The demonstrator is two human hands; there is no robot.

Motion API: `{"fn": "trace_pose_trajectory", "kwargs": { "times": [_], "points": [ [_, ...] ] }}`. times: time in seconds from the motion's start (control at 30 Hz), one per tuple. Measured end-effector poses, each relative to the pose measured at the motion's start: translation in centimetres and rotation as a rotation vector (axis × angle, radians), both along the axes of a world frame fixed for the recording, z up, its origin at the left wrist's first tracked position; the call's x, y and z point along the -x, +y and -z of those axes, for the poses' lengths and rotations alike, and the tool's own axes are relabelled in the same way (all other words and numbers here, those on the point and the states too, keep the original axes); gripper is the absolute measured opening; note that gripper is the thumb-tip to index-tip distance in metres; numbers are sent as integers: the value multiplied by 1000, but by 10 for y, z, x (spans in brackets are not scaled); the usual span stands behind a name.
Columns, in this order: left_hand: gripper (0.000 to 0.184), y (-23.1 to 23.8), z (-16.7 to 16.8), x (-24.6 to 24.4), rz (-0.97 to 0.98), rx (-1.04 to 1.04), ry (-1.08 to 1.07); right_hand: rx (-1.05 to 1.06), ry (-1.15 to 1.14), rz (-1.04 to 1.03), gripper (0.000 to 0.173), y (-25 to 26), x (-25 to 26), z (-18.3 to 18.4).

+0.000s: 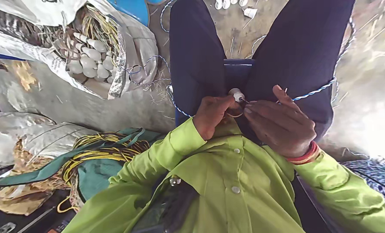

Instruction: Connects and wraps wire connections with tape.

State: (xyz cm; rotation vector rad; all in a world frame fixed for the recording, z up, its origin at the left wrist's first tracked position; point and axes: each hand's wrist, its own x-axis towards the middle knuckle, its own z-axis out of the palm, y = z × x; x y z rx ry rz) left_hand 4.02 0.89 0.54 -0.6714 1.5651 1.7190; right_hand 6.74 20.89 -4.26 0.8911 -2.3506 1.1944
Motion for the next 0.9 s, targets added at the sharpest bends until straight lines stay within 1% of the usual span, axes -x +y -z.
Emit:
{"fn": "trace_pose_trajectory", "kwargs": {
  "times": [0.13, 0.2, 0.23, 0.27, 0.3, 0.37, 0.43, 0.5, 0.57, 0.63, 0.7, 0.73, 0.8, 0.9],
  "points": [
    [29, 3, 2, 3, -99, -101, -296, -27, 85, -67, 12, 3, 2, 1],
    [31, 4, 6, 1, -125, -140, -349, -27, 86, -100, 12, 4, 4, 1],
    [31, 4, 6, 0, -127, -133, -335, -14, 51, -103, 11, 4, 4, 1],
    [30, 5, 6, -2, -115, -103, -282, 14, -20, -87, 10, 2, 4, 0],
    [29, 4, 4, -3, -80, -44, -177, 41, -126, -51, 10, 0, 4, -3],
    [22, 2, 0, -6, 24, 44, 137, 99, -386, -15, 16, 0, 5, -14],
    [15, 0, 2, -6, 77, 43, 425, 139, -525, -13, 26, 2, 6, -20],
    [14, 1, 2, -7, 106, 42, 568, 167, -514, 36, 18, 0, 3, -22],
    [15, 1, 3, -6, 132, 79, 629, 133, -390, 103, 10, -5, 1, -19],
    [17, 1, 5, -9, 114, 83, 586, 55, -192, 128, 7, -9, -2, -16],
    [20, 2, 4, -11, 52, 40, 422, -18, -17, 83, 6, -8, -1, -12],
    [23, 3, 3, -10, 16, 26, 311, -48, 29, 49, 6, -6, 0, -10],
    [25, 5, -1, -7, -29, 6, 150, -75, 44, 22, 8, -4, 2, -9],
    [24, 4, -7, -2, -12, -68, 93, -13, -85, 65, 8, -4, 3, -10]
  ]
}}
